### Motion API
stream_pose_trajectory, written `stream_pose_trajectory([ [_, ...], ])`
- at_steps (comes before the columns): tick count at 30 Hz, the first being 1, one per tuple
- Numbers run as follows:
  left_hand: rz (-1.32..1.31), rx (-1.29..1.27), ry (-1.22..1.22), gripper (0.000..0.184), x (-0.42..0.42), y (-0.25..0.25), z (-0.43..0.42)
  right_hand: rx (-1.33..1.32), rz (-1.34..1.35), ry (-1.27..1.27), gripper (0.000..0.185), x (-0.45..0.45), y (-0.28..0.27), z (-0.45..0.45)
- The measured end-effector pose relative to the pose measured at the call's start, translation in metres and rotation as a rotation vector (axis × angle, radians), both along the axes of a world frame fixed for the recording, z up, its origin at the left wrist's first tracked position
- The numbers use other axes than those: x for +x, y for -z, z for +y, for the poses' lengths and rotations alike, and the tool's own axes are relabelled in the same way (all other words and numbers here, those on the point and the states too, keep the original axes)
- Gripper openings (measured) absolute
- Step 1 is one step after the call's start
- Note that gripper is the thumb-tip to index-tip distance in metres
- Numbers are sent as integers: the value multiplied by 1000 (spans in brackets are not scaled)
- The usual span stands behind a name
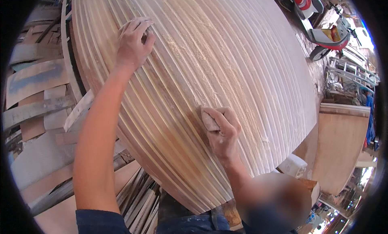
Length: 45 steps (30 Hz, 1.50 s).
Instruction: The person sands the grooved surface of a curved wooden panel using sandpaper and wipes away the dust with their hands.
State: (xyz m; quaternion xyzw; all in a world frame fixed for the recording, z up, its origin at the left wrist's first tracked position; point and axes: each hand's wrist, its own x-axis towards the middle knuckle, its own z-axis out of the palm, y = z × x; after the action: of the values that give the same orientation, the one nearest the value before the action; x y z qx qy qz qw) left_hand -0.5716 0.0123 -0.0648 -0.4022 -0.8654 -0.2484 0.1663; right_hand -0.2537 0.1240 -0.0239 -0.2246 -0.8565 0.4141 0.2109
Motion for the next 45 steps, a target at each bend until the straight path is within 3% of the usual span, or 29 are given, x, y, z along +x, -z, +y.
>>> stream_pose_trajectory([
  [3,-30,16,-4,31,6,0,-2,90,-7,-49,47,-30,6,4],
  [9,1,12,7,30,3,-1,1,17,-33,-66,50,-1,2,3],
  [15,-26,5,4,31,6,0,-2,67,-92,-103,48,-39,-11,5],
  [18,-6,16,15,32,2,1,2,46,-58,-88,49,2,-1,5],
  [33,-23,-12,-14,32,7,3,-4,109,-29,-155,54,-34,1,13],
  [36,-13,-10,-12,32,2,1,2,128,-7,-142,53,4,3,9],
  [42,-35,7,-10,31,6,3,-2,182,-46,-200,56,-45,4,9],
  [45,-3,24,6,31,1,5,2,197,-70,-179,57,6,0,3],
])
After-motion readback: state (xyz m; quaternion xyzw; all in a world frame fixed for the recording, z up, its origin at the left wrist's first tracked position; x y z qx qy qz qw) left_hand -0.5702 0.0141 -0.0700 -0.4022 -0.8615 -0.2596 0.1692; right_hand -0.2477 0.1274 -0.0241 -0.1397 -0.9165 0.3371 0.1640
